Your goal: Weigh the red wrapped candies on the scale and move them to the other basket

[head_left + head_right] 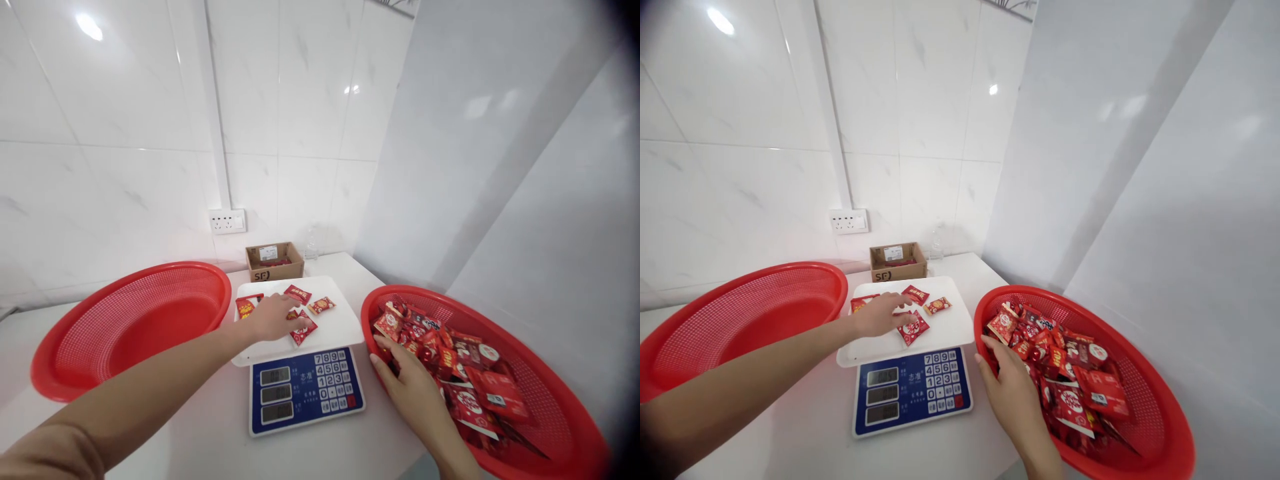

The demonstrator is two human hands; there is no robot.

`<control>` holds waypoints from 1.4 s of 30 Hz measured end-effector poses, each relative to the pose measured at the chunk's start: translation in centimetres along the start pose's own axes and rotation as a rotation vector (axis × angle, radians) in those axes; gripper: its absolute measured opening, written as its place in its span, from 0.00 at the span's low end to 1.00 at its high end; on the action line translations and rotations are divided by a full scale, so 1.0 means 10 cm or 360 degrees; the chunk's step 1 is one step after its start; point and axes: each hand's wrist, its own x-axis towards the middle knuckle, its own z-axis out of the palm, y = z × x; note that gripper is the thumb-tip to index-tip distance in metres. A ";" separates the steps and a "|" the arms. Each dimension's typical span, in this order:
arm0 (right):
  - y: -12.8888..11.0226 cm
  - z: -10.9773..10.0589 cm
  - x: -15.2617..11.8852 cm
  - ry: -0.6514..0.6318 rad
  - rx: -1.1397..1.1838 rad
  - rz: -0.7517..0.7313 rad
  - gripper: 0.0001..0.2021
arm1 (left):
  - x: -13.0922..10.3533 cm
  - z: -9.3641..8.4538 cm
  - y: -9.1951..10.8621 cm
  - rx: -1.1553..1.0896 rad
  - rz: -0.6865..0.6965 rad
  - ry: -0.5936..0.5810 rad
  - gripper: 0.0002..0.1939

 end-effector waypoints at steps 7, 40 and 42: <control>0.01 -0.01 0.00 -0.0001 -0.0021 0.0006 0.22 | -0.09 0.29 0.23 0.0215 0.0184 0.0010 0.22; 0.03 -0.01 0.00 0.0009 -0.0051 0.0018 0.22 | -0.21 -0.27 -0.50 0.0259 -0.0189 -0.0025 0.27; 0.03 -0.02 -0.01 -0.0004 -0.0061 0.0021 0.23 | -0.24 -0.34 -0.48 0.0208 -0.0221 0.0048 0.23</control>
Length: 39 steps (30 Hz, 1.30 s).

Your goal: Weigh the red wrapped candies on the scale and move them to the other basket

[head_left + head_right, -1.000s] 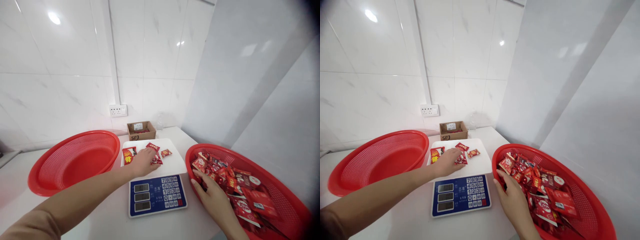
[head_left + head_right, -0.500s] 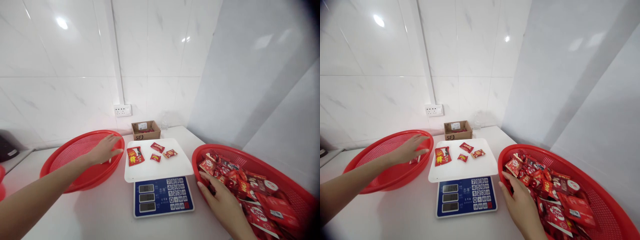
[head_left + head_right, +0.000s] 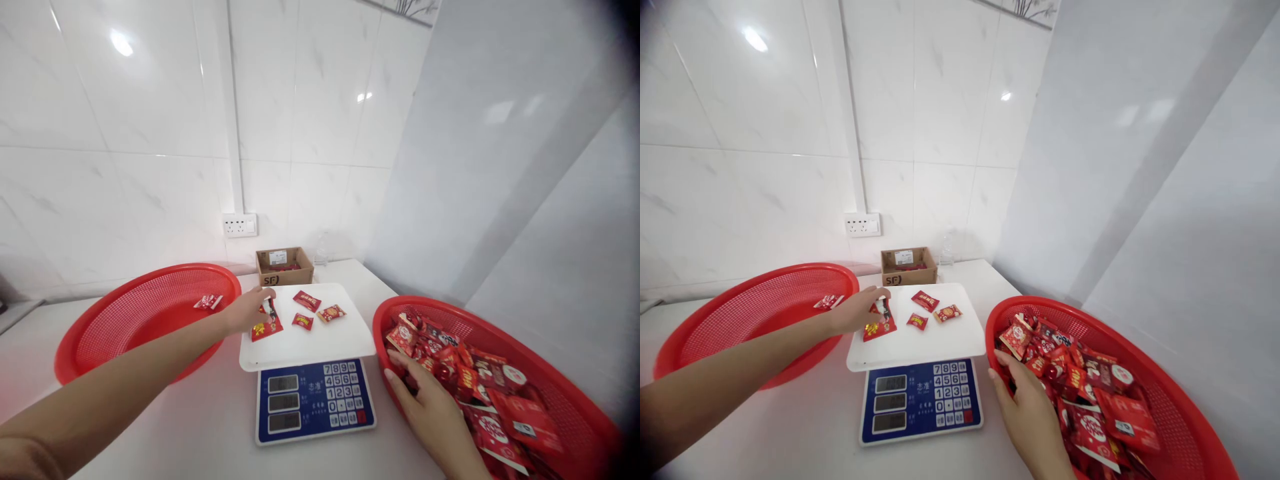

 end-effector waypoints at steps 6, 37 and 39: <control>0.05 0.02 0.00 -0.0030 0.0032 -0.0002 0.23 | -0.23 -0.43 -0.26 -0.0005 -0.0228 0.0273 0.21; 0.01 0.02 -0.01 -0.0037 0.0010 0.0016 0.23 | 0.69 0.43 0.52 0.0399 0.0424 -0.0132 0.19; 0.02 0.03 -0.01 -0.0044 0.0017 0.0022 0.23 | 0.73 0.42 0.53 0.0410 0.0489 -0.0236 0.23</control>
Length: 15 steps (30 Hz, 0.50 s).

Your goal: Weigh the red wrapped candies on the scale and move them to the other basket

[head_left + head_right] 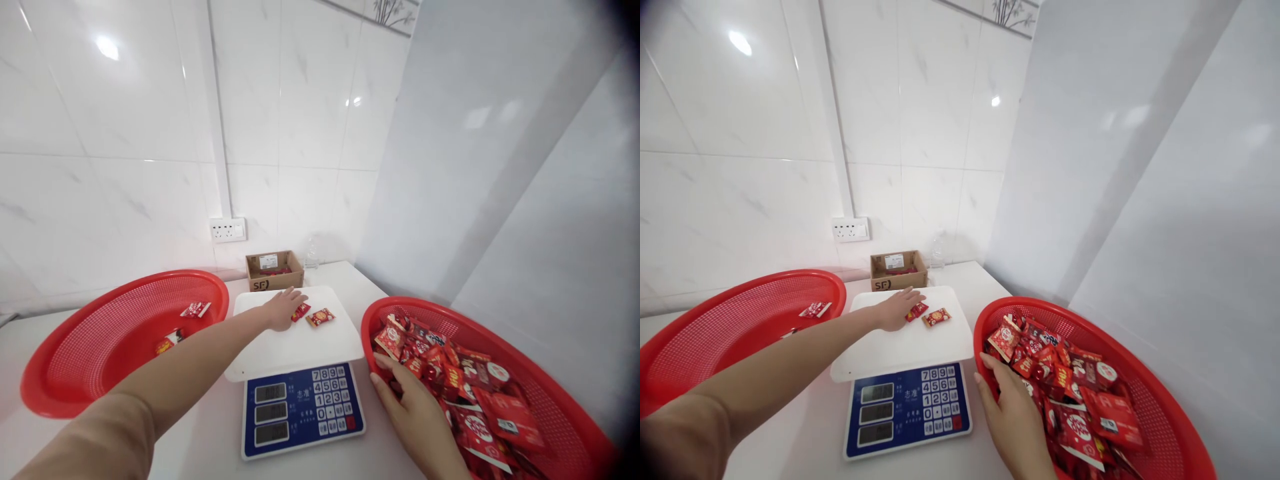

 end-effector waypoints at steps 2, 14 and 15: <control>0.00 0.00 0.00 -0.0003 0.0010 -0.0003 0.23 | 0.03 -0.02 0.02 -0.0003 0.0071 -0.0099 0.24; -0.03 -0.01 -0.01 0.0000 0.0063 0.0002 0.21 | -0.16 -0.06 0.01 0.0069 -0.0134 -0.0019 0.16; -0.03 -0.01 -0.02 0.0000 0.0064 0.0005 0.21 | -0.22 -0.10 -0.03 0.0064 -0.0172 -0.0002 0.15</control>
